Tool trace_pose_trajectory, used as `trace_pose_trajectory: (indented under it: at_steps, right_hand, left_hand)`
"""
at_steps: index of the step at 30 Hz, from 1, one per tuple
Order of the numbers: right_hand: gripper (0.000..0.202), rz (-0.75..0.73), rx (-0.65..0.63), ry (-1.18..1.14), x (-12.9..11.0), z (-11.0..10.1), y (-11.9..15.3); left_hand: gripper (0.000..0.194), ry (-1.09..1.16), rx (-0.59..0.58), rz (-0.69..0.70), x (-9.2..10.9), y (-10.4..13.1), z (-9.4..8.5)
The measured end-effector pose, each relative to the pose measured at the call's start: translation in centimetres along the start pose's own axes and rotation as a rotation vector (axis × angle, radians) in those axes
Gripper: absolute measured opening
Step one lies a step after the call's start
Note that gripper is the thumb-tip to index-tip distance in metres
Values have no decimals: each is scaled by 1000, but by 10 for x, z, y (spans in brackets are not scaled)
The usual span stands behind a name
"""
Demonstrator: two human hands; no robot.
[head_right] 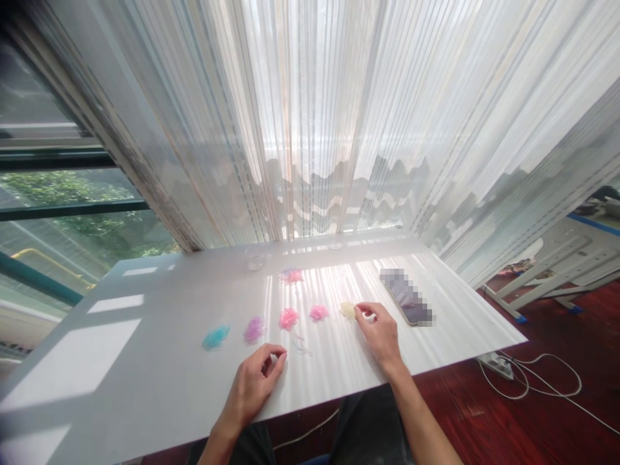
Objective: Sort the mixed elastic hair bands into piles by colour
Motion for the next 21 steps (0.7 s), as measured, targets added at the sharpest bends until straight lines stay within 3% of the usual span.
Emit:
trace_pose_trajectory:
  at_steps: [5,13,17,21]
  right_hand:
    - [50,-14,-13,4,5,7,5]
    - [41,-40,53,11,9,-2,4]
    - [32,-125,38,-15,-6,-2,14]
    - [19,-257,-141,-78,-37,16,41]
  left_hand:
    - [18,-55,-4,6,-1,0,5]
    - [18,-224,-19,50,6,-6,13]
    - [26,-327,-105,75,14,-15,21]
    - [16,-332,-154,91,19,-22,28]
Point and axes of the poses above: each hand's wrist, its own y-axis away from the middle knuckle, its own z-axis out of the palm, x = y × z, the point moved 5 cm from there along -y, towards the middle knuckle, and after that the axes turned 1 degree about y, right-handed, at the moved point
